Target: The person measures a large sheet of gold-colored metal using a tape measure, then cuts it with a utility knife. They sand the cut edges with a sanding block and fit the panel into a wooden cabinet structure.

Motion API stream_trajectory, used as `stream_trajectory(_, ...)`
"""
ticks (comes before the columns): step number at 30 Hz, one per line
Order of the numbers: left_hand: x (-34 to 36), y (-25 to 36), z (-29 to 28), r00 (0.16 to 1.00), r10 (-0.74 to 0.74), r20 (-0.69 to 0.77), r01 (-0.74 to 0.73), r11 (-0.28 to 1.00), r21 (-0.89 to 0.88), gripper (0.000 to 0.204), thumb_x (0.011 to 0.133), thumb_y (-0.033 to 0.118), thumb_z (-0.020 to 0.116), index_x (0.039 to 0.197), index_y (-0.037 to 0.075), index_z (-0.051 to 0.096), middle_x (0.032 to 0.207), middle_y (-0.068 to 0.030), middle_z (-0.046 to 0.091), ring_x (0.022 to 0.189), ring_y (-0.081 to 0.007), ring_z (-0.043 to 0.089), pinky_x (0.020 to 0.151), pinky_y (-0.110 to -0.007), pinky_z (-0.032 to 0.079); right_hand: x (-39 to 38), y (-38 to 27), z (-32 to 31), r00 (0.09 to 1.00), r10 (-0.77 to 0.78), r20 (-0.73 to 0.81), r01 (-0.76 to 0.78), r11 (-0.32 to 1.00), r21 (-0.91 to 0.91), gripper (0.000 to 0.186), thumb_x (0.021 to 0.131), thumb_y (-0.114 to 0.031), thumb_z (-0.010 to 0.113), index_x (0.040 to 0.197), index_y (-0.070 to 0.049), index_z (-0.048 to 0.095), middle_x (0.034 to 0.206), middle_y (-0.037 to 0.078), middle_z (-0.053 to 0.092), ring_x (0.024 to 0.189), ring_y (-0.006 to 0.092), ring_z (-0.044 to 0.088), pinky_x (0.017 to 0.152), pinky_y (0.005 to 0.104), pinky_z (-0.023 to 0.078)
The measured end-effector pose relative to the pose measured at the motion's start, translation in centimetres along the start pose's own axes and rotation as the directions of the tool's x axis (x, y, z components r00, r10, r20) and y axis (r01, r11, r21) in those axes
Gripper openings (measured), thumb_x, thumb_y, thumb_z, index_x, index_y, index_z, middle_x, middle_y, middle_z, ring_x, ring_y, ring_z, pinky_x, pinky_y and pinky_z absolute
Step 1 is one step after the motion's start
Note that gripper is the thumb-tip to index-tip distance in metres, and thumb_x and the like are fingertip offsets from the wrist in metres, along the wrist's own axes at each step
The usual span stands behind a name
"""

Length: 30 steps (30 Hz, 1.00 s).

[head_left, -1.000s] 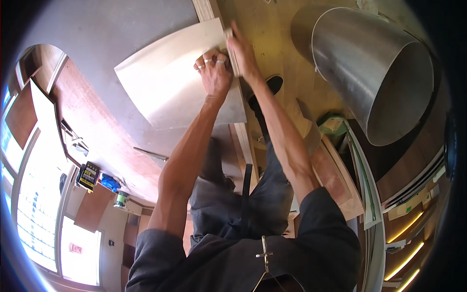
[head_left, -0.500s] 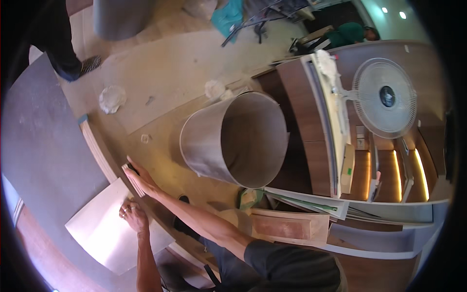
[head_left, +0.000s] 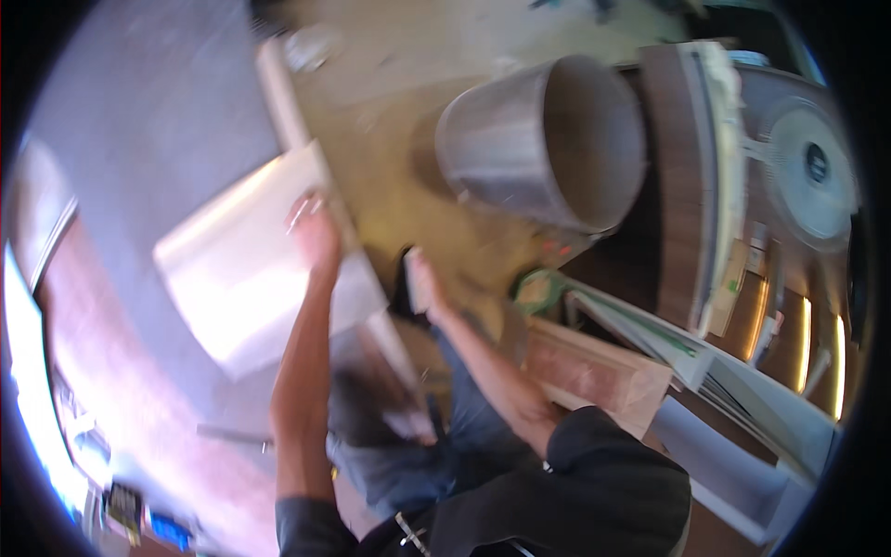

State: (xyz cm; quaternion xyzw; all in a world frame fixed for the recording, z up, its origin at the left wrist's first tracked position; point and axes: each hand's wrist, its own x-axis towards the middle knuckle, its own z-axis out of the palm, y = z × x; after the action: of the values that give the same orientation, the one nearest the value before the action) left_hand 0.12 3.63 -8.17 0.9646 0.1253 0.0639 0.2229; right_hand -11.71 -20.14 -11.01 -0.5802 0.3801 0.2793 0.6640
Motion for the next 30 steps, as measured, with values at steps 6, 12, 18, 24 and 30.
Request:
stream_trajectory(6, -1.8, 0.6, -4.2, 0.980, 0.194, 0.051, -0.188, 0.977, -0.097, 0.038, 0.084, 0.010, 0.058, 0.121, 0.005, 0.054, 0.131, -0.0135, 0.049, 0.122, -0.0322, 0.045, 0.102, -0.046, 0.037, -2.3, -2.9, 2.5, 0.967, -0.238, 0.092, 0.241, 0.970, -0.023, 0.067, 0.094, -0.043, 0.055, 0.142, 0.003, 0.042, 0.131, 0.009, 0.055, 0.115, 0.0138, 0.050, 0.099, 0.0267, 0.038)
stream_trajectory(12, -4.5, 1.2, -6.6, 0.878, 0.320, 0.357, -0.335, 0.942, -0.020, 0.101, 0.064, 0.036, 0.086, 0.143, -0.002, 0.036, 0.152, -0.0172, 0.032, 0.143, -0.0369, 0.026, 0.113, -0.047, 0.032, -4.5, -3.3, 2.8, 0.853, -0.442, 0.278, 0.457, 0.889, 0.012, 0.077, 0.094, -0.043, 0.053, 0.147, 0.008, 0.028, 0.153, 0.022, 0.032, 0.144, 0.0257, 0.028, 0.117, 0.0321, 0.021)
stream_trajectory(18, -4.3, 2.1, -7.7, 0.843, 0.259, 0.472, -0.342, 0.934, 0.099, 0.126, 0.044, 0.035, 0.095, 0.145, -0.002, 0.031, 0.155, -0.0174, 0.027, 0.145, -0.0371, 0.022, 0.116, -0.047, 0.029, -7.4, -0.1, 2.8, 0.817, -0.443, 0.369, 0.521, 0.841, -0.144, 0.076, 0.092, -0.043, 0.056, 0.146, 0.005, 0.033, 0.152, 0.024, 0.033, 0.144, 0.0293, 0.028, 0.117, 0.0354, 0.020)
stream_trajectory(24, -4.6, 1.8, -6.2, 0.845, 0.258, 0.469, -0.322, 0.945, 0.061, 0.126, 0.044, 0.030, 0.095, 0.147, 0.000, 0.028, 0.155, -0.0168, 0.027, 0.145, -0.0370, 0.020, 0.117, -0.047, 0.028, -3.0, -2.9, 6.6, 0.766, -0.527, 0.367, 0.622, 0.752, -0.217, 0.072, 0.092, -0.038, 0.058, 0.146, 0.002, 0.035, 0.149, 0.022, 0.038, 0.140, 0.0259, 0.035, 0.114, 0.0325, 0.025)
stream_trajectory(30, -4.3, 3.5, -5.9, 0.830, 0.255, 0.496, -0.301, 0.954, 0.012, 0.122, 0.046, 0.025, 0.094, 0.146, 0.000, 0.029, 0.154, -0.0172, 0.027, 0.145, -0.0370, 0.021, 0.117, -0.048, 0.027, 2.4, -8.9, 10.7, 0.705, -0.610, 0.361, 0.696, 0.692, -0.190, 0.075, 0.090, -0.038, 0.061, 0.148, 0.001, 0.033, 0.150, 0.022, 0.037, 0.140, 0.0279, 0.035, 0.114, 0.0340, 0.027)
